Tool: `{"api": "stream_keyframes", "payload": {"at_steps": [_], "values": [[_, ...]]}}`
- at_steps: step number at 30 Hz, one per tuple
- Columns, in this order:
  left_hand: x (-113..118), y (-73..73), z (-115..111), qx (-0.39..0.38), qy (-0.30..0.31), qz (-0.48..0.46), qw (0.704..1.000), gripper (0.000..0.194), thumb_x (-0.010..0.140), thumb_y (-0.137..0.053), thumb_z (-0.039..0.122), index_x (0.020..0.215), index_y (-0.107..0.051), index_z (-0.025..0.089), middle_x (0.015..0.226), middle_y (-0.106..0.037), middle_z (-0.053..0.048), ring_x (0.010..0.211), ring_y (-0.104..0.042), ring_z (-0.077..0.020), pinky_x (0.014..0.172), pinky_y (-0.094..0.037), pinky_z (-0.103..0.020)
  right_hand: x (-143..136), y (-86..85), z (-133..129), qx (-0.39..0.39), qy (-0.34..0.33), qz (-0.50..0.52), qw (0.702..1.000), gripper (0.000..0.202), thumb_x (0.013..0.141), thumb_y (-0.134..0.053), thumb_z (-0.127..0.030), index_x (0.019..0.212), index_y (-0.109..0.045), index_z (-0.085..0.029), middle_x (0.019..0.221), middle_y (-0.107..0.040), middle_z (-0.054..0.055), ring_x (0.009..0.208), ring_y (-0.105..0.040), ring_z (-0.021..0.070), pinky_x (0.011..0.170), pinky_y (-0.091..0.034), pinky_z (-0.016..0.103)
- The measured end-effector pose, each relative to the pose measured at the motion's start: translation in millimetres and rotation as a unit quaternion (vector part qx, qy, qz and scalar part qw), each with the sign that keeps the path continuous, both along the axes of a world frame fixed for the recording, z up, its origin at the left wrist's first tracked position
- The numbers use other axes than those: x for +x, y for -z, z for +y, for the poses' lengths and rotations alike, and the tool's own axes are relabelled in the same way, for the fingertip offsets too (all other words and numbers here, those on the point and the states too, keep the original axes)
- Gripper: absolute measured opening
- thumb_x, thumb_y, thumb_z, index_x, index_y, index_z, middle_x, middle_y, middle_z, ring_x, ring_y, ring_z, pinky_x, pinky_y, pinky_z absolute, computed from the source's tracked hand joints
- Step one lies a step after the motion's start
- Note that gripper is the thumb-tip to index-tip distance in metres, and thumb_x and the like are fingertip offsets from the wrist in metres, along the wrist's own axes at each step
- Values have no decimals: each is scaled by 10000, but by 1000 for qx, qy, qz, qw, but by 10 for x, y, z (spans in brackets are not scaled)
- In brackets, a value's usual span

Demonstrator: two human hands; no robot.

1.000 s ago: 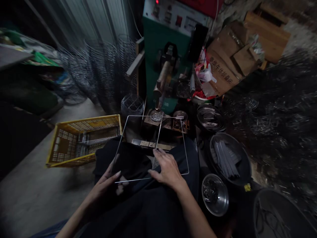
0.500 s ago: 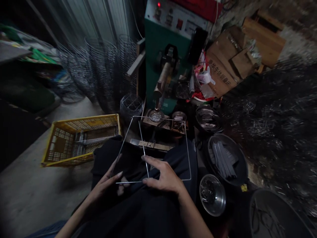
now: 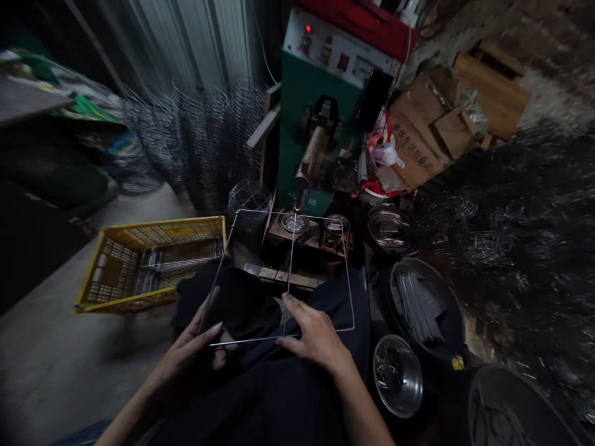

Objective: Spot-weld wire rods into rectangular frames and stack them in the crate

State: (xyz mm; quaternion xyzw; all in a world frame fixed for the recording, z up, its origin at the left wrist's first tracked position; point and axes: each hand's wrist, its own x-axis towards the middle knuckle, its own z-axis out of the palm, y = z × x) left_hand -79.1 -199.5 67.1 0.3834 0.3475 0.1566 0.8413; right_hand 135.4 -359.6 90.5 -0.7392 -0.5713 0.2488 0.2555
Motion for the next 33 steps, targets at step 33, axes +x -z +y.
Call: {"api": "stream_keyframes", "payload": {"at_steps": [33], "values": [[66, -16, 12, 29, 7, -5, 1000, 968, 845, -670, 377, 1585, -49, 308, 697, -702, -23, 451, -579, -149, 477, -451, -237, 75, 3, 17, 11, 18, 43, 999, 920, 735, -802, -180, 1523, -341, -291, 1536, -422, 49, 1402, -423, 235, 1177, -356, 404]]}}
